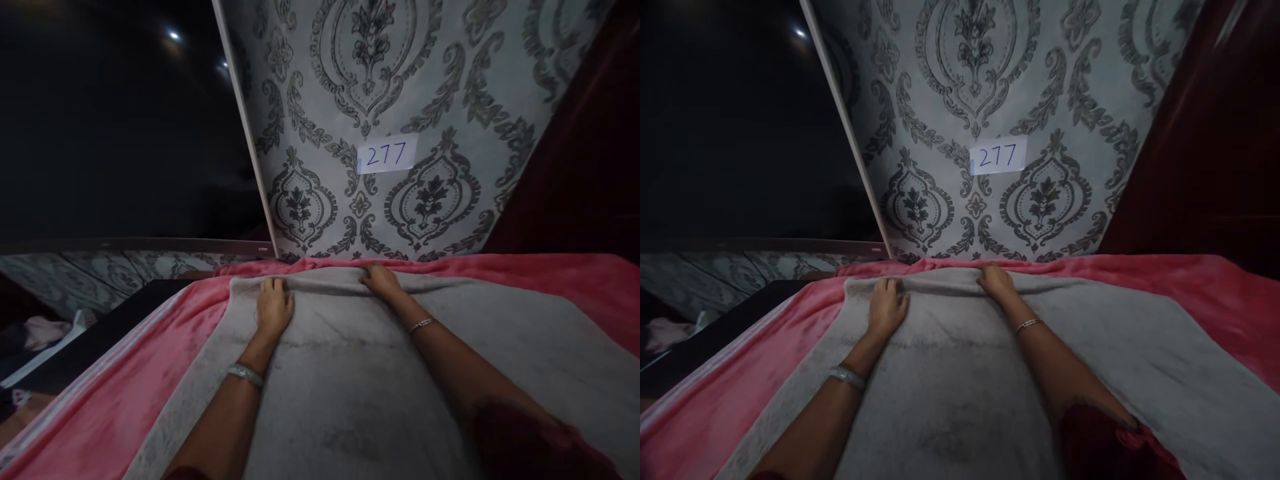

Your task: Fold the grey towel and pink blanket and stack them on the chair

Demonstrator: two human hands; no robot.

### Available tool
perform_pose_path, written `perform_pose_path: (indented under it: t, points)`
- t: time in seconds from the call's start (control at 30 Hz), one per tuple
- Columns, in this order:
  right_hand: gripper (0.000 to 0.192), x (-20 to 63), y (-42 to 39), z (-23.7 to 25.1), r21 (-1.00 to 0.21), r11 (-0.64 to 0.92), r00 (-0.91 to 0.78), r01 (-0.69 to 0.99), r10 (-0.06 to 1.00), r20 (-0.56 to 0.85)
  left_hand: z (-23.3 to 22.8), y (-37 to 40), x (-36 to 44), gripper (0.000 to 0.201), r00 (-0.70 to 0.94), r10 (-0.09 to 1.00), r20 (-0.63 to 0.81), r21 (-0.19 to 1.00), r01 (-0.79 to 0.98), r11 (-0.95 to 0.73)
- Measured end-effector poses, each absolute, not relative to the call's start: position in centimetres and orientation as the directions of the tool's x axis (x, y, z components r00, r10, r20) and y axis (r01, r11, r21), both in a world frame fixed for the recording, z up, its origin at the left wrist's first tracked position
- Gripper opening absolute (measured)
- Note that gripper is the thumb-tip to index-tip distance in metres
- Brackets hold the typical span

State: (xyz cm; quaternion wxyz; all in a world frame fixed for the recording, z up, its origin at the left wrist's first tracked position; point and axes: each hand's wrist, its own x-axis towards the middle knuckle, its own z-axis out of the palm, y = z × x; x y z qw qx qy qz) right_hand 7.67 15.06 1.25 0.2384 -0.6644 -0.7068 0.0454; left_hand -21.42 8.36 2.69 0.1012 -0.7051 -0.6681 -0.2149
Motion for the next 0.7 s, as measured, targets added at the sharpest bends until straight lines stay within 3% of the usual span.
perform_pose_path:
  t: [0.1, 0.23, 0.3, 0.43, 0.57, 0.7]
  points:
    - [0.033, 8.0, 15.3, 1.6, -0.392, 0.064, 0.073, 0.918, 0.943, 0.325, 2.8, 8.4, -21.2, 0.029, 0.064, 0.875, 0.480, 0.091, 0.988, -0.122]
    - [0.034, 9.0, 16.1, 1.9, -0.476, 0.106, 0.210, 0.873, 0.799, 0.563, 2.6, 8.5, -21.3, 0.044, 0.073, 0.810, 0.582, 0.014, 0.995, -0.099]
    - [0.031, 9.3, 16.4, 1.3, -0.510, 0.185, 0.238, 0.840, 0.719, 0.653, 2.6, 8.6, -21.7, 0.056, 0.035, 0.823, 0.567, 0.011, 0.999, -0.050]
    - [0.027, 9.6, 16.7, -0.4, -0.523, 0.248, 0.218, 0.815, 0.706, 0.674, 2.6, 9.0, -23.0, 0.058, -0.106, 0.870, 0.481, 0.067, 0.994, 0.084]
    - [0.024, 9.6, 16.5, -0.5, -0.493, 0.340, 0.179, 0.801, 0.649, 0.739, 3.0, 9.5, -25.4, 0.058, -0.265, 0.863, 0.430, 0.237, 0.956, 0.175]
    - [0.024, 9.4, 16.3, -0.3, -0.476, 0.385, 0.169, 0.791, 0.610, 0.774, 3.0, 10.8, -28.8, 0.064, -0.374, 0.855, 0.359, 0.611, 0.787, 0.087]
